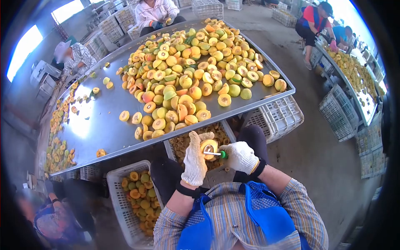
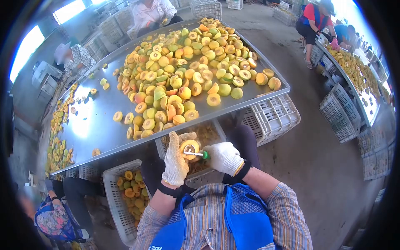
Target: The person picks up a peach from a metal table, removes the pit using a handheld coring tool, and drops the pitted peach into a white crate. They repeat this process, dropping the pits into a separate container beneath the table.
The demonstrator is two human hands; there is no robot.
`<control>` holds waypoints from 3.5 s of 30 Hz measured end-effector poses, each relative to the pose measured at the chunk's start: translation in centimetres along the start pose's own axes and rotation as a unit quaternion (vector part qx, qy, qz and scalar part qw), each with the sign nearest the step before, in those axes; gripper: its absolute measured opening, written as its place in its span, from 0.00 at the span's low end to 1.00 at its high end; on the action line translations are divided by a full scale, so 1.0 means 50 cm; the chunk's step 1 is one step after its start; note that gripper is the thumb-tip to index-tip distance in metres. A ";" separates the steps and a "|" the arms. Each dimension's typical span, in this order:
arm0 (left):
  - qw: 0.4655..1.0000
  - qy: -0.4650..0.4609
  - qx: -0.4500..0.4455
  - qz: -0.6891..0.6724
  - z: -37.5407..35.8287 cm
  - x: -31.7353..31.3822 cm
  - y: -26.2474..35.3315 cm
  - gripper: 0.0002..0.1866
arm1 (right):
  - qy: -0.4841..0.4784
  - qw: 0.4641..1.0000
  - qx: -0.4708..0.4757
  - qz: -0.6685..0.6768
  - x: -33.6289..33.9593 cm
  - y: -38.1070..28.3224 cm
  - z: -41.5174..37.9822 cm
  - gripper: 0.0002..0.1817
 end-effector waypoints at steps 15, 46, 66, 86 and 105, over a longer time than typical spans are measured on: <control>0.943 -0.132 -0.005 -0.305 0.009 0.054 -0.009 0.22 | 0.024 0.987 -0.099 0.124 0.041 -0.065 -0.029 0.14; 0.952 -0.011 -0.059 -0.299 -0.017 0.004 -0.020 0.18 | -0.030 0.988 -0.129 0.083 -0.019 -0.053 -0.046 0.19; 0.975 0.003 -0.030 -0.221 0.000 0.008 0.012 0.39 | -0.173 0.966 -0.090 0.167 -0.031 -0.059 -0.034 0.13; 0.480 0.361 -0.123 0.790 -0.123 0.371 0.086 0.16 | -0.212 0.967 -0.105 0.093 -0.062 0.013 0.013 0.16; 0.487 -0.181 -0.269 0.811 0.373 -0.016 0.048 0.18 | -0.192 0.955 0.089 0.206 -0.143 0.067 0.007 0.14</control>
Point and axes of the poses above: each hand's wrist, its own z-axis towards the middle knuckle, its own x-axis out of the back of the hand, y = z × x, the point moved 4 cm from there along z, towards the middle knuckle, and after that the axes turned 14 degrees about z, right-handed, at the moved point
